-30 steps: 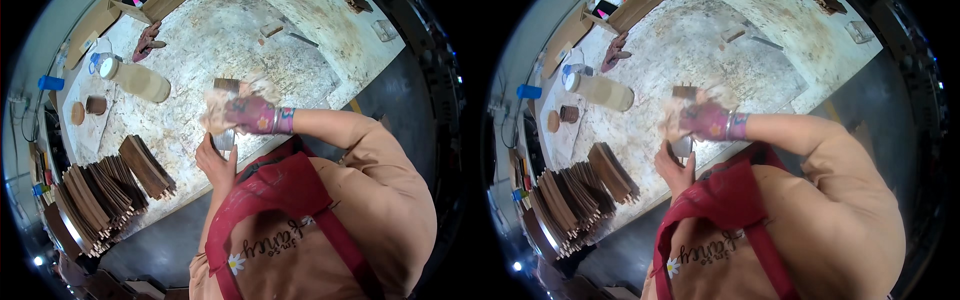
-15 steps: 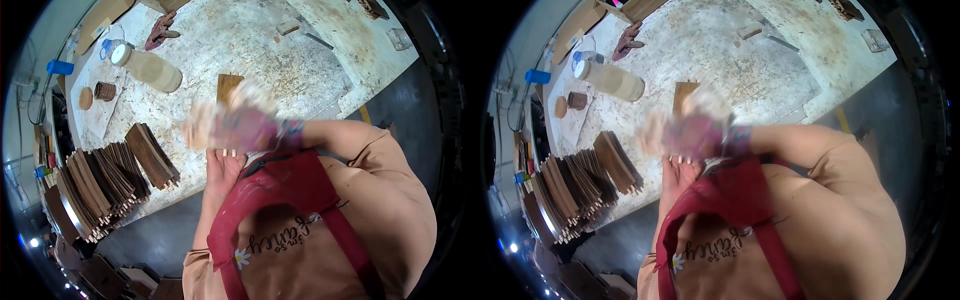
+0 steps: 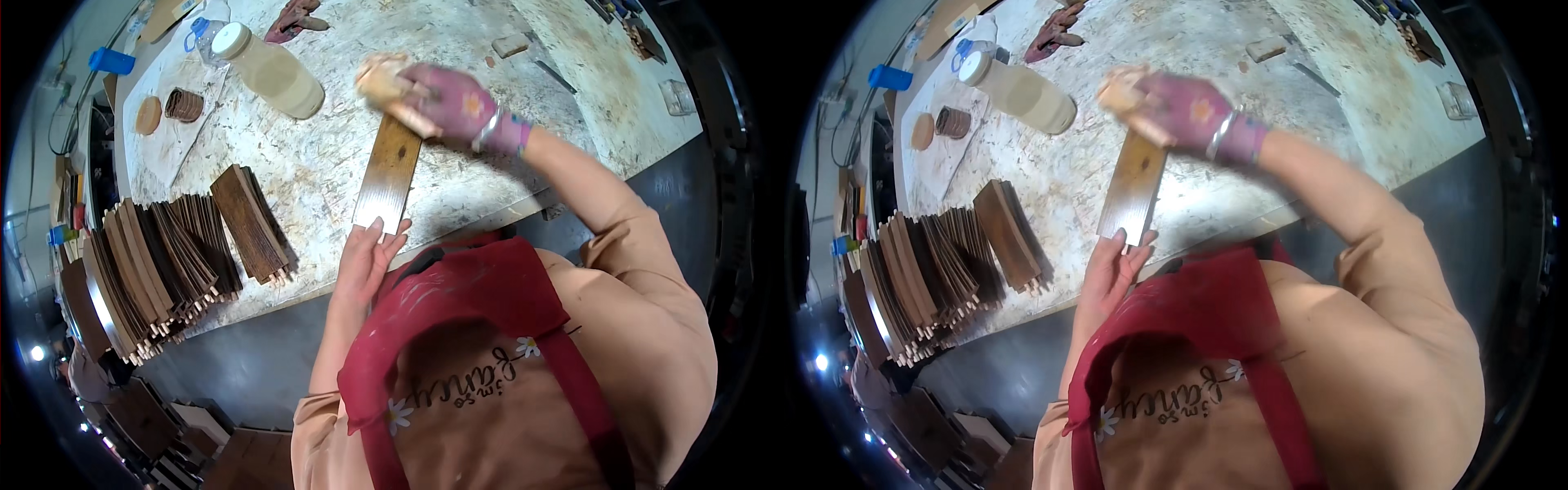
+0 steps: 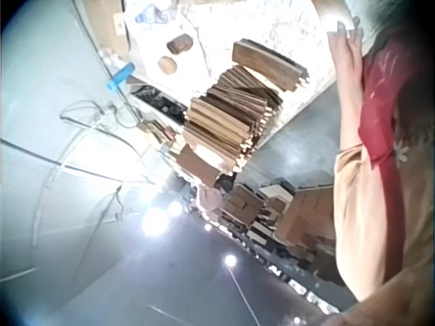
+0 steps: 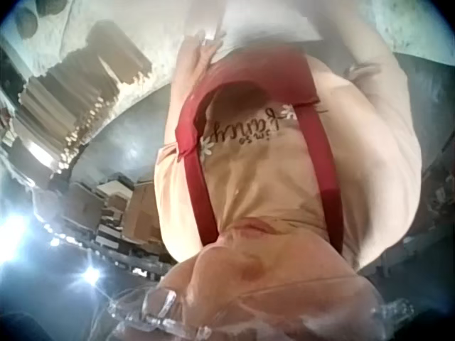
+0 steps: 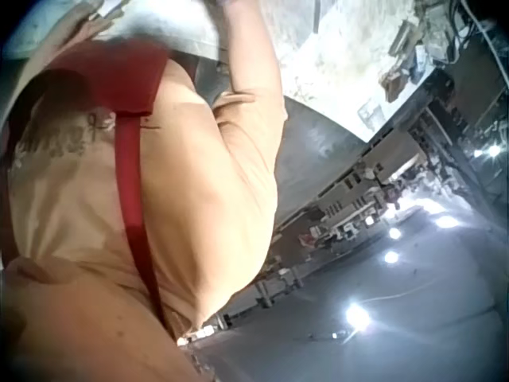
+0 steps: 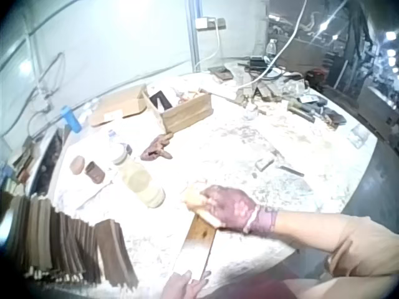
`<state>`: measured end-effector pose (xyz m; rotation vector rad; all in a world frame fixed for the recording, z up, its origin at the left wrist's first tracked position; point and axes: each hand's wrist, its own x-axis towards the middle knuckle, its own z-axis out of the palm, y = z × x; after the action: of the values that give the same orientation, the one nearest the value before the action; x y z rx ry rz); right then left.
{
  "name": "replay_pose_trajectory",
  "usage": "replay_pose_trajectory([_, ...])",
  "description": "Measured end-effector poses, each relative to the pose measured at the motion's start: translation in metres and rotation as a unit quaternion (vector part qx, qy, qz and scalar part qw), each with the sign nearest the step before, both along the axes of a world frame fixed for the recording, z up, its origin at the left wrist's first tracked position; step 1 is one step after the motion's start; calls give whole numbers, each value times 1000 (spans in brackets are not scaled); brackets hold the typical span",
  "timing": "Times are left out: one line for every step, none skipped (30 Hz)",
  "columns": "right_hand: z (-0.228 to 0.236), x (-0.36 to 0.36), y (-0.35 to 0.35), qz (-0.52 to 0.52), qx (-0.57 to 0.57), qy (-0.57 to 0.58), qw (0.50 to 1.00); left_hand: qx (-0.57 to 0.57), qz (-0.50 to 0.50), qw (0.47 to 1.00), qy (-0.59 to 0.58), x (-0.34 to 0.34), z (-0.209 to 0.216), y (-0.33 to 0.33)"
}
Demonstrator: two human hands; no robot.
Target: The person applies a liquid from a bottle to a cloth and then rubs the cloth onto several small wood panels, coating them.
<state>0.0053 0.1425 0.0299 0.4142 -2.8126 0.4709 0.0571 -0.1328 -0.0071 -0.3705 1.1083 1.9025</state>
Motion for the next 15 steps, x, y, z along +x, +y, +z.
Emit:
replay_pose_trajectory([4,11,-25,41,-19,12,999,13,21,999,-37,-2,-5,2])
replay_pose_trajectory([6,19,-52,85,-40,24,995,-15,12,999,-32,-2,-16,-3])
replay_pose_trajectory([-26,37,-73,118,-6,-3,993,-42,-3,999,-26,-2,-30,-6])
replay_pose_trajectory([-61,47,-87,152,28,-30,988,-69,-17,997,-20,-2,-39,-6])
replay_pose_trajectory([-59,38,-87,106,25,-99,989,-25,27,999,-11,0,-27,1])
replay_pose_trajectory([-56,24,-81,59,23,-167,984,-31,27,999,-16,-2,-17,2])
replay_pose_trajectory([-55,4,-62,-20,17,-155,988,-29,33,999,-15,-5,-10,10])
replay_pose_trajectory([-71,-10,-29,-58,-93,-77,991,-34,23,999,-19,-3,-3,14])
replay_pose_trajectory([-25,-19,-16,-141,-79,-159,974,-34,34,999,-18,-1,-9,8])
replay_pose_trajectory([-56,-32,31,-182,-106,-135,968,-35,22,999,-17,-1,-4,14])
replay_pose_trajectory([-21,-30,39,-192,-69,-158,966,-26,36,999,-17,2,-5,11])
replay_pose_trajectory([-21,-30,45,-205,-98,-138,964,-17,49,999,-17,0,-6,10])
replay_pose_trajectory([0,-27,41,-186,-105,-178,961,-11,46,999,-13,-1,-9,12])
replay_pose_trajectory([16,-17,26,-164,-115,-224,954,-10,47,999,-16,-2,-14,8])
replay_pose_trajectory([17,5,8,-26,32,-25,999,-9,45,999,-19,0,-17,6])
